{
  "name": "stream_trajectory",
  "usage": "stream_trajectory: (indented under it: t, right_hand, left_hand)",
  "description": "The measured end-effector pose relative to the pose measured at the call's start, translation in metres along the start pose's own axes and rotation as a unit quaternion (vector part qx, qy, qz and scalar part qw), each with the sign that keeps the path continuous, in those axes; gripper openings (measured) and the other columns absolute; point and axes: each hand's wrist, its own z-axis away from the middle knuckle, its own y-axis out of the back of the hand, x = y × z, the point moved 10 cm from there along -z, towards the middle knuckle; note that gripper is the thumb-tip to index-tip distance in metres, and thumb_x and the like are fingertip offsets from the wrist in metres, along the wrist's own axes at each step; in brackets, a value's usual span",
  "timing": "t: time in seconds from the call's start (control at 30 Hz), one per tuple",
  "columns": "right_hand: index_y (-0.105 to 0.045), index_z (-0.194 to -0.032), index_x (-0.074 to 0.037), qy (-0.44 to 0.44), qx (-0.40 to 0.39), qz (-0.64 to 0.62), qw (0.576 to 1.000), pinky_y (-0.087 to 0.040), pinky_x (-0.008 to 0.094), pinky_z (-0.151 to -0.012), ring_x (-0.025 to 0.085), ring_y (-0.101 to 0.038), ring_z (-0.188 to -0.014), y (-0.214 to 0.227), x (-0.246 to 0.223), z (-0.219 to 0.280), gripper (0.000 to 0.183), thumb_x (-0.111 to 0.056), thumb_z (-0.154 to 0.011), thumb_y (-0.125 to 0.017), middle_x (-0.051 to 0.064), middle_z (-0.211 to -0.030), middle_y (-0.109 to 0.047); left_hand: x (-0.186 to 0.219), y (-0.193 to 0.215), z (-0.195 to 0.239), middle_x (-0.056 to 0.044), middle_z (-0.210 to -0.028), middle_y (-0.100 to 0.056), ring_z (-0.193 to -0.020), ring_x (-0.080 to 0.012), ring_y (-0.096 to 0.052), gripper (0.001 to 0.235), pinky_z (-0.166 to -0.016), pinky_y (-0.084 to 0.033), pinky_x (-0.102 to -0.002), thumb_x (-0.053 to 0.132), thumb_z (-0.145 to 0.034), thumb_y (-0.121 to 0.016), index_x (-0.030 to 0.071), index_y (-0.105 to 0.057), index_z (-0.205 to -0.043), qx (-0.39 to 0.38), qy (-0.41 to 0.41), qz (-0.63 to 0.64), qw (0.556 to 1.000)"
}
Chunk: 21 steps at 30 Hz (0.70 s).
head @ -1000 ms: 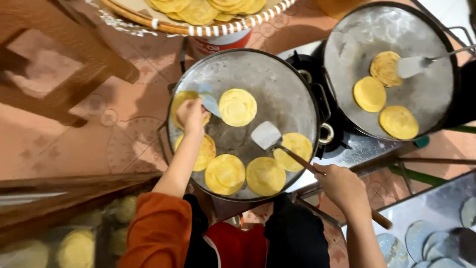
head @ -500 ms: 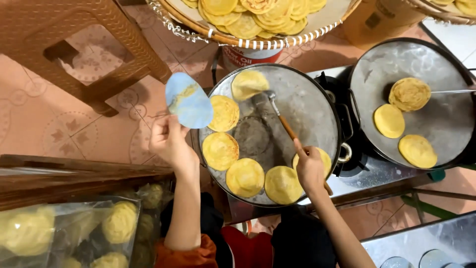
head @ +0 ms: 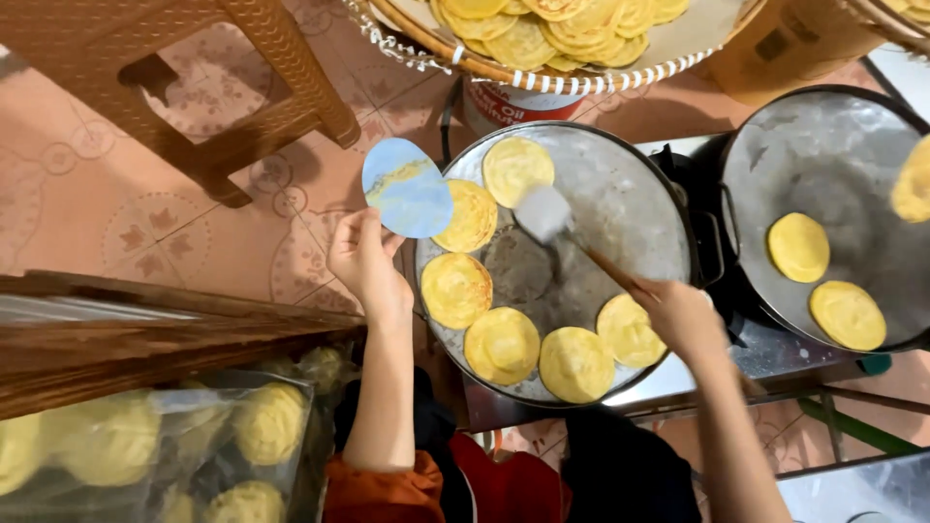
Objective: Cooking, flipping, and stacking flatbreads on griddles and preparing dough on a tray.
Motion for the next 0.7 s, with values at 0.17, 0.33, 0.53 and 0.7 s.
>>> stream_trajectory:
  t: [0.17, 0.33, 0.53, 0.7]
  right_hand:
    - [-0.074, -0.125, -0.031, -0.140, -0.139, 0.075, 0.978, -0.060, 0.046, -0.076, 0.033, -0.075, -0.080, -0.026, 0.043, 0.026, 0.036, -0.038, -0.091, -0.065, 0.019, -0.087, -0.079]
    - [-0.076, -0.121, -0.024, 0.000, -0.061, -0.049, 0.997, -0.056, 0.043, -0.071, 0.033, -0.073, -0.074, -0.055, -0.053, -0.009, 0.029, -0.033, -0.096, -0.065, 0.020, -0.081, -0.073]
    - [-0.078, -0.123, -0.024, 0.185, 0.167, 0.024, 0.968, -0.053, 0.045, -0.065, 0.033, -0.066, -0.070, -0.037, -0.048, 0.025, 0.034, -0.024, -0.089, -0.073, 0.014, -0.079, -0.071]
    - [-0.078, -0.125, -0.021, 0.248, 0.213, 0.059, 0.943, -0.054, 0.041, -0.059, 0.029, -0.068, -0.069, -0.039, -0.045, 0.107, 0.039, -0.008, -0.089, -0.071, 0.009, -0.088, -0.070]
  left_hand:
    - [-0.003, 0.006, -0.003, -0.005, -0.084, -0.069, -0.072, -0.0112, -0.065, 0.007, -0.068, -0.059, -0.029, 0.004, -0.097, -0.065, 0.003, -0.064, -0.090, 0.005, 0.022, 0.041, 0.999]
    - [-0.004, -0.008, 0.006, -0.004, -0.086, -0.069, -0.072, -0.0108, -0.065, 0.005, -0.068, -0.058, -0.029, 0.005, -0.097, -0.065, 0.004, -0.064, -0.092, -0.019, 0.028, 0.049, 0.998]
    - [-0.012, -0.005, 0.004, -0.005, -0.087, -0.068, -0.073, -0.0107, -0.064, 0.005, -0.068, -0.057, -0.028, 0.006, -0.097, -0.065, 0.002, -0.063, -0.094, -0.026, 0.065, 0.102, 0.992]
    - [-0.001, -0.004, 0.005, -0.007, -0.087, -0.068, -0.074, -0.0129, -0.064, 0.007, -0.071, -0.058, -0.030, 0.006, -0.099, -0.065, 0.000, -0.063, -0.097, -0.047, 0.040, 0.111, 0.992]
